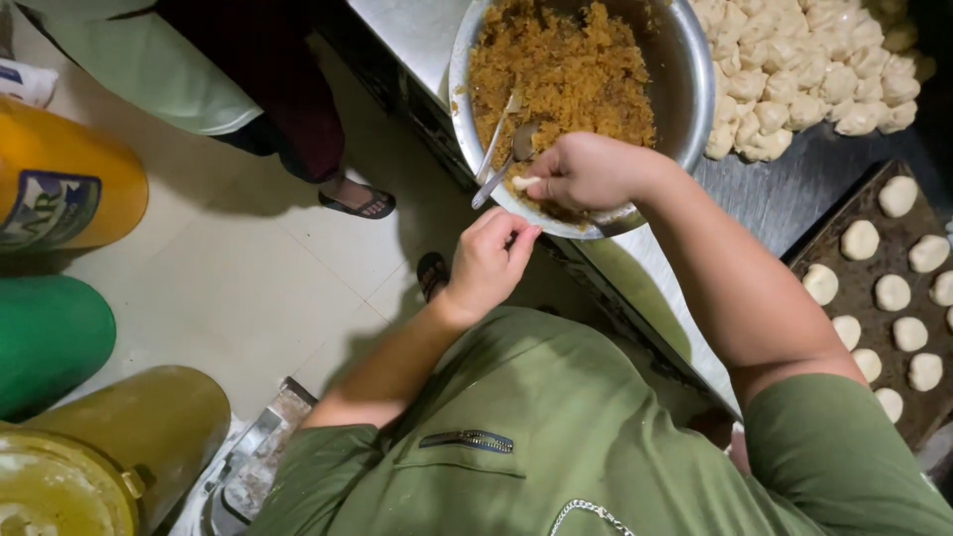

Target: Filling and sealing dough balls with a mixture and placing them on a baking tray

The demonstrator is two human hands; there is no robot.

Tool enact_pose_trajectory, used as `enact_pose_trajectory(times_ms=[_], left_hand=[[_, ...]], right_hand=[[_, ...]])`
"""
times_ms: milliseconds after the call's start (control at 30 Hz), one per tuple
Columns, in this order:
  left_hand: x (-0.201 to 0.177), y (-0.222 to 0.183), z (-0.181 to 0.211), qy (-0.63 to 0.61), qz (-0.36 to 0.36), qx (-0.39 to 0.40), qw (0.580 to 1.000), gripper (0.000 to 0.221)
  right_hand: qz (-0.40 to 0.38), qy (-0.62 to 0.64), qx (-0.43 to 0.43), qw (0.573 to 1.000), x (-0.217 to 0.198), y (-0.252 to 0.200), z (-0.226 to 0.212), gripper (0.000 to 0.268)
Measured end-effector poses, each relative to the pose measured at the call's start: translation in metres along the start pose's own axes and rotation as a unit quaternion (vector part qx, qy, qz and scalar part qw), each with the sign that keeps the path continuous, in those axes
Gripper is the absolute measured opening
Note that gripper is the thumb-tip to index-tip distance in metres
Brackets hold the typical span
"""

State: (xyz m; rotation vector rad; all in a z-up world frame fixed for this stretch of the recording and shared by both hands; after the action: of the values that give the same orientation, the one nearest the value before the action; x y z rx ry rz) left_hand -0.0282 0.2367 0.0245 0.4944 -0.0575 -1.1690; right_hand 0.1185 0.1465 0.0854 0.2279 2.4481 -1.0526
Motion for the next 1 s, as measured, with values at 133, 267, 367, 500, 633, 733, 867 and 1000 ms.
enact_pose_trajectory(times_ms=[133,267,367,500,633,733,867,1000], left_hand=[[-0.001,0.001,0.008,-0.01,0.003,-0.02,1.0,0.011],[-0.001,0.006,0.019,-0.015,-0.015,-0.038,0.999,0.014],[0.0,0.015,0.055,-0.014,0.018,-0.042,0.999,0.016],[0.046,0.044,0.08,-0.095,0.019,-0.063,0.993,0.014],[0.152,0.044,0.06,-0.317,-0.087,-0.246,0.912,0.046],[0.203,0.031,0.068,-0.405,-0.093,-0.355,0.837,0.038],[0.238,0.005,0.089,-0.402,-0.094,-0.388,0.824,0.035],[0.27,-0.023,0.098,-0.336,-0.089,-0.362,0.865,0.035]], right_hand=[[0.045,-0.062,-0.034,0.996,0.005,-0.021,0.002,0.024],[0.07,0.025,-0.038,0.997,-0.001,-0.044,0.014,0.028],[0.132,0.264,-0.167,0.941,-0.009,-0.059,0.066,0.029],[0.158,0.579,-0.309,0.738,-0.004,-0.086,0.12,0.024],[0.174,0.659,-0.354,0.641,0.005,-0.125,0.161,0.031],[0.244,0.609,-0.328,0.68,0.011,-0.175,0.17,0.027],[0.351,0.475,-0.218,0.777,0.029,-0.19,0.254,0.034],[0.423,0.421,-0.173,0.783,0.05,-0.208,0.294,0.028]])
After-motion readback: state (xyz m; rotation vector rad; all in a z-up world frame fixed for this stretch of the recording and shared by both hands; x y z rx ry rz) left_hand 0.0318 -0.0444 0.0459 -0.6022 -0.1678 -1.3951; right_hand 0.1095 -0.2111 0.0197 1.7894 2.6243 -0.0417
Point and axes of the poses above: each hand's wrist, its own y-axis towards the middle knuckle, its own x-axis out of the palm, z = x × y, the point moved 5 cm from there along y, towards the middle knuckle, and after that the axes turned 3 degrees about y, right-handed, at the moved point
